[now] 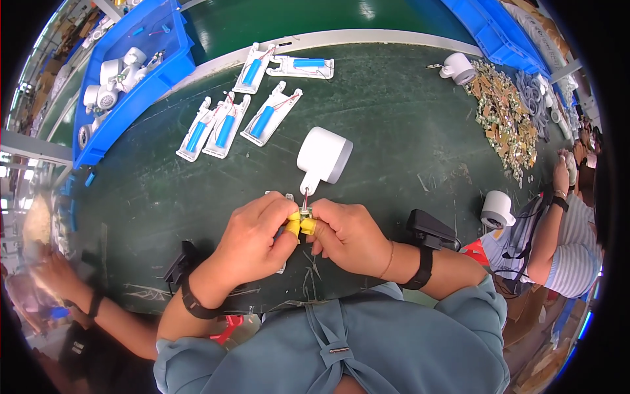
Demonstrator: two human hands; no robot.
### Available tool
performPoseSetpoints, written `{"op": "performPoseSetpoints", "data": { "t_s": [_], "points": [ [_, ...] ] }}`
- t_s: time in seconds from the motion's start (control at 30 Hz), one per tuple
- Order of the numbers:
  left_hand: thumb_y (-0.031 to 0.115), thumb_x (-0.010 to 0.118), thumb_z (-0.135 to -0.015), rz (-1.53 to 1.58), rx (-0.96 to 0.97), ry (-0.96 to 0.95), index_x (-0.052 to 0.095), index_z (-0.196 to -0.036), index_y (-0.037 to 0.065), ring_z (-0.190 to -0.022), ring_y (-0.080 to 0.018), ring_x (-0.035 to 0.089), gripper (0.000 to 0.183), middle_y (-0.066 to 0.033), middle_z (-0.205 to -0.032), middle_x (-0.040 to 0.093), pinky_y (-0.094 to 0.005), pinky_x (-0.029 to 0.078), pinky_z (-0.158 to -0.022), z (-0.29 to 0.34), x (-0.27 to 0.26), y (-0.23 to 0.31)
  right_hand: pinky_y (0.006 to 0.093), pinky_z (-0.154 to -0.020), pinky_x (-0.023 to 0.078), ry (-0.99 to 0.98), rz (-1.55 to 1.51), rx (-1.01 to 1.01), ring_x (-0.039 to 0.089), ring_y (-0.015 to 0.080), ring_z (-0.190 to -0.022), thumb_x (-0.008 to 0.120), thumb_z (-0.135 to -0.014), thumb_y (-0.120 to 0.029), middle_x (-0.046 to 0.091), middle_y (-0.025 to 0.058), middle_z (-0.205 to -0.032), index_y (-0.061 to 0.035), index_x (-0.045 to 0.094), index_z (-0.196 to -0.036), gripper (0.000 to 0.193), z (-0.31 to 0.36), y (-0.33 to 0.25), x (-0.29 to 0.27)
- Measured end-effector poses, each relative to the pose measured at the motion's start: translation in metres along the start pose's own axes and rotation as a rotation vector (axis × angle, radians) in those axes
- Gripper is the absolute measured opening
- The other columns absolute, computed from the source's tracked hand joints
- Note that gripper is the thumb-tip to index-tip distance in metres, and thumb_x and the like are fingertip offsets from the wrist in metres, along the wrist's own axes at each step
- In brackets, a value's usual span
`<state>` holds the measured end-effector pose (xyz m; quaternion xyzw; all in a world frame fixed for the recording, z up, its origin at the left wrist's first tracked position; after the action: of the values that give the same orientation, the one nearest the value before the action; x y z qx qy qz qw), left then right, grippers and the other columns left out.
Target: Assembling small electronic and plastic components on a production line.
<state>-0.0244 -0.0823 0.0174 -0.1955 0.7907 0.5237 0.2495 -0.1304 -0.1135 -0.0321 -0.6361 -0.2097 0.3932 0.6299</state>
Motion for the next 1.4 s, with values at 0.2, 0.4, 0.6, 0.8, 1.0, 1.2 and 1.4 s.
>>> {"op": "performPoseSetpoints", "data": {
  "t_s": [0.2,0.4,0.6,0.8,1.0,1.2,1.4],
  "points": [
    [-0.008,0.057,-0.069,0.037,-0.039,-0.226,0.055,-0.1,0.001,-0.064,-0.0246,0.054,0.032,-0.0113,-0.082,0.054,-0.0324,0.043,-0.056,-0.003,-0.005,-0.009,0.0307,-0.061,0.055,-0.132,-0.195,-0.012,0.069,0.0189,-0.071,0.042,-0.096,-0.004,0.065,0.0126,-0.083,0.0012,0.049,-0.095,0.008,-0.001,-0.002,0.012],
    [-0.008,0.055,-0.068,-0.005,0.008,-0.271,0.055,-0.101,0.002,-0.069,-0.0326,0.054,0.034,-0.0135,-0.084,0.055,-0.0371,0.045,-0.061,-0.003,-0.002,-0.007,0.0274,-0.071,0.057,-0.282,-0.448,0.233,0.069,0.0173,-0.085,0.043,-0.099,-0.008,0.066,0.0117,-0.1,0.0022,0.055,-0.115,0.021,-0.001,0.015,0.019],
    [-0.009,0.054,-0.068,0.031,0.017,-0.311,0.056,-0.099,0.001,-0.069,-0.031,0.054,0.033,-0.014,-0.085,0.056,-0.0363,0.044,-0.061,-0.006,0.004,-0.001,0.0274,-0.072,0.057,-0.282,-0.542,0.303,0.069,0.0167,-0.086,0.042,-0.097,-0.006,0.067,0.0129,-0.098,0.0037,0.056,-0.108,0.021,-0.003,0.022,0.019],
    [-0.01,0.057,-0.068,0.007,-0.049,-0.306,0.056,-0.099,0.001,-0.068,-0.0309,0.056,0.033,-0.0131,-0.084,0.056,-0.0362,0.046,-0.06,-0.007,0.005,-0.004,0.0294,-0.067,0.058,-0.231,-0.476,0.222,0.07,0.0179,-0.078,0.043,-0.094,-0.005,0.068,0.0134,-0.092,0.0055,0.056,-0.104,0.019,-0.006,0.018,0.014],
    [-0.013,0.057,-0.071,-0.004,-0.095,-0.302,0.057,-0.098,-0.001,-0.064,-0.0219,0.055,0.029,-0.0114,-0.083,0.056,-0.0289,0.044,-0.057,-0.008,0.006,-0.006,0.031,-0.064,0.057,-0.233,-0.422,0.142,0.07,0.0201,-0.075,0.04,-0.094,-0.004,0.067,0.0138,-0.089,0.005,0.054,-0.101,0.018,-0.006,0.016,0.016],
    [-0.012,0.058,-0.074,-0.066,-0.116,-0.273,0.057,-0.099,-0.001,-0.065,-0.0238,0.056,0.027,-0.0123,-0.084,0.056,-0.0296,0.045,-0.058,-0.004,-0.003,-0.006,0.0317,-0.061,0.057,-0.303,-0.34,0.116,0.07,0.0205,-0.072,0.041,-0.093,-0.007,0.067,0.0146,-0.087,0.0052,0.055,-0.102,0.021,-0.006,0.012,0.018],
    [-0.011,0.057,-0.076,-0.302,-0.174,-0.192,0.057,-0.098,-0.001,-0.069,-0.0233,0.055,0.024,-0.0115,-0.083,0.055,-0.0303,0.046,-0.064,0.0,-0.028,-0.013,0.0314,-0.06,0.057,-0.315,-0.33,0.111,0.07,0.02,-0.071,0.041,-0.093,-0.008,0.068,0.0149,-0.088,0.0049,0.056,-0.103,0.022,-0.008,0.02,0.02]
  ]
}}
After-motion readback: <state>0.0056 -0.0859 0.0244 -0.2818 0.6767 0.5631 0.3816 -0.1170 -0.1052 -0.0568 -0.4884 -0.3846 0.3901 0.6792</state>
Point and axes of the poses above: each hand's wrist, its own z-axis away from the middle knuckle, its own x-axis out of the palm, y = z × x, the point moved 9 cm from there along -z, towards the middle knuckle
